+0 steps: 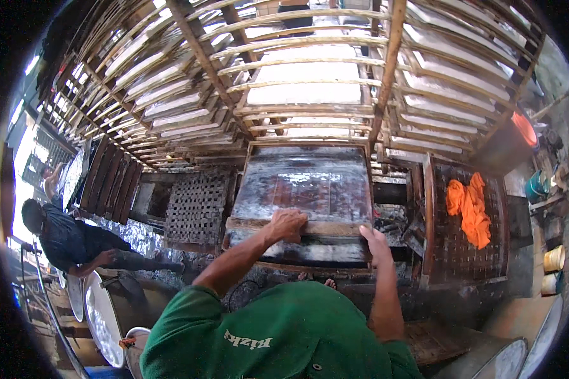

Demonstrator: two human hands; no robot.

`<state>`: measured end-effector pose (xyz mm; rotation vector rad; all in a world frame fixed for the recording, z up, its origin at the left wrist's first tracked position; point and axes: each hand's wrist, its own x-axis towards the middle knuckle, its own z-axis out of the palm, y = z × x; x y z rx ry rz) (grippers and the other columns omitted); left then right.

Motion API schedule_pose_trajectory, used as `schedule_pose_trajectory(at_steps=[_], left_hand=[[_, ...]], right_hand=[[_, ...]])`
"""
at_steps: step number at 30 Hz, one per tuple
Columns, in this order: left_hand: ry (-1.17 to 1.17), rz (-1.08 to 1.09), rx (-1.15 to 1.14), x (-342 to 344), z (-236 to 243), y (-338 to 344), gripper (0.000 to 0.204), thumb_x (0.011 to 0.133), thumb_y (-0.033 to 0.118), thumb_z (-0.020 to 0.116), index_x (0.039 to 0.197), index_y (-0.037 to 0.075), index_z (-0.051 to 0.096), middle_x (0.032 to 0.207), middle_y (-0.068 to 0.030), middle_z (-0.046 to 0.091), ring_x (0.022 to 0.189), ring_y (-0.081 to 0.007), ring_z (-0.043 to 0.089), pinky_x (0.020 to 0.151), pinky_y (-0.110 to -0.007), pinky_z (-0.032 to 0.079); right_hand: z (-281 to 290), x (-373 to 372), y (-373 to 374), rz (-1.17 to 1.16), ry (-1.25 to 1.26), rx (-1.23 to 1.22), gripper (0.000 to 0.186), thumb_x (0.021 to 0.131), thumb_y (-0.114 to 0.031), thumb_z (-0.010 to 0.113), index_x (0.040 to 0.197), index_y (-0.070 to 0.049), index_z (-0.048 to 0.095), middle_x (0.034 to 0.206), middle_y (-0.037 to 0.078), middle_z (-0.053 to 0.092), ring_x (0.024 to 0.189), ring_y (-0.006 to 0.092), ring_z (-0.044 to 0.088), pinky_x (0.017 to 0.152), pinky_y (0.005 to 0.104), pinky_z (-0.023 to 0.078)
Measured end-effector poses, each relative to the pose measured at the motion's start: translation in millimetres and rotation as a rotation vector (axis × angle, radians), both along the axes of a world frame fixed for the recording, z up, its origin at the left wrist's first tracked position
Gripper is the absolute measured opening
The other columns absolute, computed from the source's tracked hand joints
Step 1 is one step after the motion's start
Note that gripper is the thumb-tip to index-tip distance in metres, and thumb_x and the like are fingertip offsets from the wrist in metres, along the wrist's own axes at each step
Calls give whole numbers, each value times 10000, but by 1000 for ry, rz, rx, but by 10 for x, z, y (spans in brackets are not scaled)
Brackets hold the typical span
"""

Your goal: The person layers a white sheet onto a wooden tray, covers it with an orange cloth, and places a wooden lid on top before stacking the tray onto a large wooden rack.

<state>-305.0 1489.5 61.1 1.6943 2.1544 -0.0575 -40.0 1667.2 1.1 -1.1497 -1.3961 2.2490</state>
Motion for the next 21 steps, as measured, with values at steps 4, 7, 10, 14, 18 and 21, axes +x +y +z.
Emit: schedule_pose_trajectory(at_steps=[4, 7, 10, 14, 18, 21], left_hand=[[-48, 328, 583, -453, -31, -711, 646, 754, 493, 782, 1202, 51, 637, 1163, -182, 654, 1080, -368, 629, 886, -439, 517], [58, 1291, 293, -855, -232, -1263, 727, 826, 533, 730, 1265, -30, 593, 1149, -181, 668, 1008, -295, 658, 876, -391, 517], [-613, 1276, 517, -1164, -921, -1614, 549, 891, 502, 646, 887, -42, 722, 868, -148, 697, 780, -284, 641, 781, -427, 487], [-1130, 1314, 807, -982, -1146, -1726, 445, 933, 426, 594, 1033, 12, 722, 901, -65, 698, 749, -200, 639, 740, -342, 511], [-1334, 1003, 1001, -271, -491, -1409, 583, 1021, 478, 426, 1447, 81, 457, 1370, -100, 541, 1229, -240, 512, 1051, -388, 395], [-942, 1323, 969, -456, -430, -1188, 667, 960, 566, 492, 1462, 132, 441, 1375, -93, 539, 1183, -254, 544, 1006, -397, 435]], right_hand=[[-170, 66, 135, -23, 35, -84, 465, 934, -362, 676, 1228, -7, 617, 1118, 86, 654, 978, 202, 626, 845, 397, 527], [402, -2, 4, -28, -37, -39, 466, 939, -372, 671, 1225, -9, 618, 1102, 67, 658, 964, 182, 623, 841, 374, 522], [447, -35, -57, -48, -62, 140, 462, 926, -389, 678, 1182, -7, 636, 1060, 54, 662, 926, 161, 614, 807, 348, 508], [899, -88, -156, 21, -102, 489, 553, 883, -484, 682, 1089, 27, 642, 920, 99, 669, 856, 155, 612, 734, 372, 490], [1290, 183, -147, -92, -338, 717, 625, 845, -567, 691, 885, 53, 620, 753, 173, 585, 744, 209, 575, 668, 419, 450], [1411, 533, -203, -190, -235, 682, 635, 838, -564, 703, 870, 64, 612, 740, 170, 578, 738, 205, 566, 662, 428, 440]])
